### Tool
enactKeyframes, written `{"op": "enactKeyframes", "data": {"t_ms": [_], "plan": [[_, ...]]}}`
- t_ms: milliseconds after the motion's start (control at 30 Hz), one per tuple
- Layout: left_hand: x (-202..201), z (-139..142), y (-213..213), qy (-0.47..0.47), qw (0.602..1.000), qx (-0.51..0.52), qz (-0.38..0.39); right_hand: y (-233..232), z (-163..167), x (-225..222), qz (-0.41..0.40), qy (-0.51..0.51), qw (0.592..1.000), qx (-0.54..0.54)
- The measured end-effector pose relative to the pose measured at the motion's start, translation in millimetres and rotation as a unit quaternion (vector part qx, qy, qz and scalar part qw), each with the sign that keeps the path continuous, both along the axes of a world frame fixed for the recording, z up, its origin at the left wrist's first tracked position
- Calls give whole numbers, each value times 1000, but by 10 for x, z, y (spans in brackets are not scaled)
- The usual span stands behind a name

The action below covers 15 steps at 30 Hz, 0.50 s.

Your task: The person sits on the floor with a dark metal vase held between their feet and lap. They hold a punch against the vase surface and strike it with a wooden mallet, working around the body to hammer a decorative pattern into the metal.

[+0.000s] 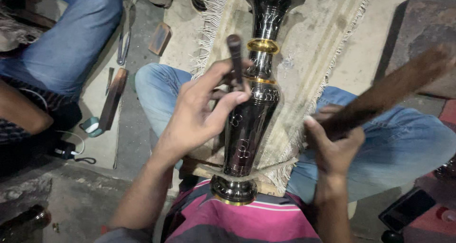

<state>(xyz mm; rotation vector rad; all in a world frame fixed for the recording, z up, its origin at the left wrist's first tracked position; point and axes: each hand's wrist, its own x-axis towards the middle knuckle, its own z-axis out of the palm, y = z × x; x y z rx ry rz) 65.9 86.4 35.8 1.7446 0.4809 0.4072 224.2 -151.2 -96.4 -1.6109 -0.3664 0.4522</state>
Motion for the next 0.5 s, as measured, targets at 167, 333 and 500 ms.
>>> {"op": "enactKeyframes", "data": {"t_ms": [167,333,500], "plan": [[195,120,46,21,990,118,-79,-532,-155,102,-32,-50,995,-82],[477,213,99,30,948,244,-201,-957,-310,230,-44,-84,976,-195],[723,321,204,73,895,286,-334,-1023,-335,258,-95,91,964,-229]]}}
